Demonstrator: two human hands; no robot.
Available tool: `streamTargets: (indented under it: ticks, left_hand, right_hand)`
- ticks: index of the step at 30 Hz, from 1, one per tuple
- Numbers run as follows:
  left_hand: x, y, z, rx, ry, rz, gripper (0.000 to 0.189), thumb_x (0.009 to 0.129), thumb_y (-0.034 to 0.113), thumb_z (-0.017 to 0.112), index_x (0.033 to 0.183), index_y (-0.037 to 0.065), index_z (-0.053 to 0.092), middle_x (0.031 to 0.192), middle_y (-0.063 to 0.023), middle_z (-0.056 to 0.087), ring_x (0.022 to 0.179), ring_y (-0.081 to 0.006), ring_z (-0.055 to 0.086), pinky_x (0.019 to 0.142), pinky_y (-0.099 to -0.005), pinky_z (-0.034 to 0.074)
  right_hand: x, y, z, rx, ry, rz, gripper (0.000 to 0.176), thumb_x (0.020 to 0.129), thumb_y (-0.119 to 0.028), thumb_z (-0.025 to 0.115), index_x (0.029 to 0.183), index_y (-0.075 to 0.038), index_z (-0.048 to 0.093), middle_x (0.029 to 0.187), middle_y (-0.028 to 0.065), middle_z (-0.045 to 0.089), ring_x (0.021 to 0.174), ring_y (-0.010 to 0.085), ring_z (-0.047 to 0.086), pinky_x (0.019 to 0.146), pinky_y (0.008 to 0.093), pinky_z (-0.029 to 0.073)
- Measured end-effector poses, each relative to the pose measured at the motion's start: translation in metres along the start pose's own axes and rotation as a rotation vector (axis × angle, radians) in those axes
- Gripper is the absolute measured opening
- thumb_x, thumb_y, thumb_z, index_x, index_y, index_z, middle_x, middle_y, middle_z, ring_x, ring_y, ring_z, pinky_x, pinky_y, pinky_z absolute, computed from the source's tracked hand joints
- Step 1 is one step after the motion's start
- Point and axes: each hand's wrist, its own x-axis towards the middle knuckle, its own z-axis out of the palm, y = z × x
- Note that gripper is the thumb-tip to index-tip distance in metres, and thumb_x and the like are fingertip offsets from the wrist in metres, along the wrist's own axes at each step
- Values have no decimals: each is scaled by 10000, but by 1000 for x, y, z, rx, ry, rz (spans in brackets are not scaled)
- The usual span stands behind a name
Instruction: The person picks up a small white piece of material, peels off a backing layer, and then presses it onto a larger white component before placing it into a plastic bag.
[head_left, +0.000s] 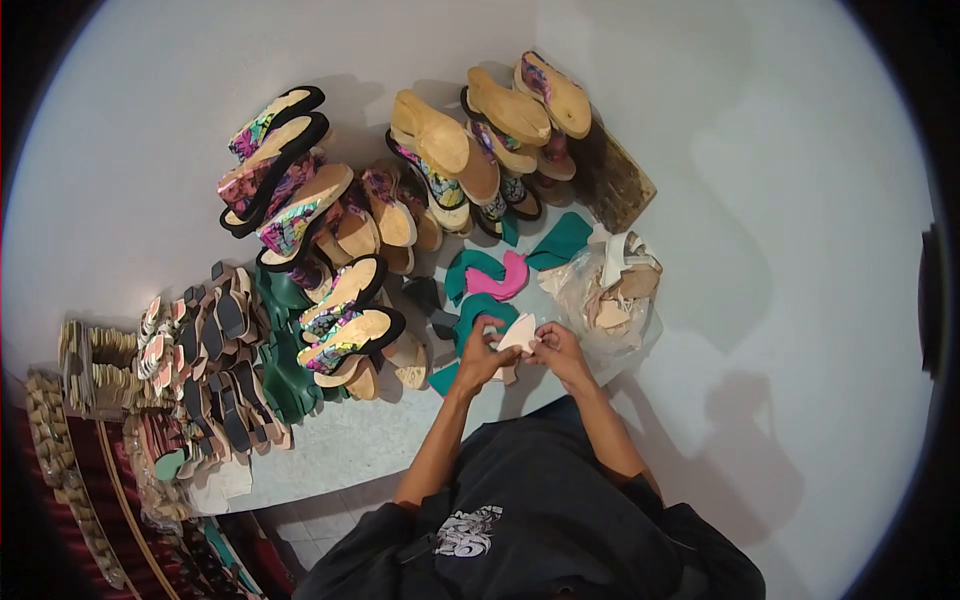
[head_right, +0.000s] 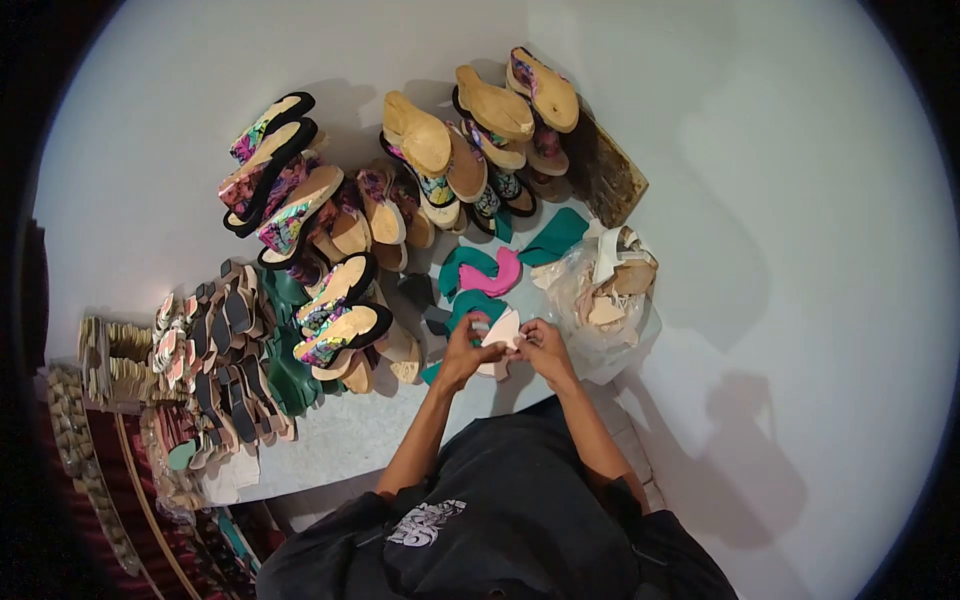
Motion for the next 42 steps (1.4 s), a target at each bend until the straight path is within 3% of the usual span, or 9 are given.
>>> streamTargets:
  ticks: [3, 8, 20, 23, 30, 35, 37, 40, 42]
  left_hand:
    - [-13, 0, -4, -131, -1, -119, 398, 809, -10, 669, 1162, 3, 484, 927, -129, 626, 730, -187, 672, 595, -294, 588]
    - [-19, -26, -14, -82, -57, -154, 282, 825, -45, 607, 1097, -8, 541, 947, -122, 633, 717, -173, 664, 603, -286, 582]
    - [-35, -86, -21, 307, 91, -151, 275, 806, -17, 617, 1073, -15, 553, 917, -163, 646, 728, -203, 681, 597, -307, 593]
    - [-31, -105, -21, 356, 99, -86, 271, 782, -9, 638, 1043, -27, 567, 930, -174, 646, 763, -215, 683, 635, -312, 589]
    - [-40, -100, -14, 432, 160, -43, 329, 745, 60, 683, 1033, -33, 556, 908, -187, 676, 809, -249, 686, 717, -334, 531]
    - [-44, -107, -16, 422, 211, -79, 402, 737, 83, 700, 1075, -30, 515, 899, -195, 657, 808, -278, 673, 729, -363, 521]
    - [-47, -111, -18, 755, 264, 84, 427, 729, 106, 712, 1077, -21, 500, 883, -190, 644, 819, -295, 658, 742, -380, 513]
    - [-46, -119, -17, 519, 264, -219, 410, 723, 128, 719, 1046, -17, 513, 875, -170, 636, 823, -306, 647, 763, -377, 505]
    - [-45, -118, -15, 479, 236, -169, 386, 721, 131, 721, 1022, -13, 526, 877, -165, 639, 825, -300, 650, 770, -371, 504]
  right_hand:
    - [-1, -2, 4, 4, -7, 77, 172, 874, -21, 606, 1023, -2, 522, 860, 77, 589, 706, 138, 629, 607, 258, 537]
    - [-2, 11, -1, -313, -75, -97, 350, 857, 8, 586, 1196, -49, 524, 875, 62, 587, 732, 107, 585, 637, 251, 509]
    - [16, 78, -1, -521, -33, -5, 230, 846, 33, 521, 1042, -55, 603, 642, 71, 623, 594, 128, 609, 565, 287, 483]
    - [22, 94, -4, -809, 46, -185, 198, 834, 2, 559, 1018, -58, 606, 649, 97, 635, 593, 165, 627, 582, 319, 482]
    - [19, 86, 5, -657, 96, -61, 175, 817, -36, 623, 987, -22, 585, 710, 122, 668, 652, 194, 657, 621, 323, 491]
    - [20, 99, 4, -664, 148, -171, 253, 797, -47, 647, 1026, 7, 554, 745, 127, 679, 672, 208, 668, 647, 326, 503]
    - [19, 98, 1, -760, 159, -147, 276, 782, -49, 654, 1029, 14, 549, 747, 130, 678, 678, 209, 669, 647, 327, 507]
    - [20, 110, -5, -831, 122, -68, 310, 752, -50, 666, 1028, 24, 545, 754, 130, 678, 691, 205, 669, 641, 331, 512]
    - [22, 123, -8, -812, 80, -13, 322, 737, -51, 671, 1024, 26, 547, 758, 127, 679, 699, 201, 668, 634, 334, 514]
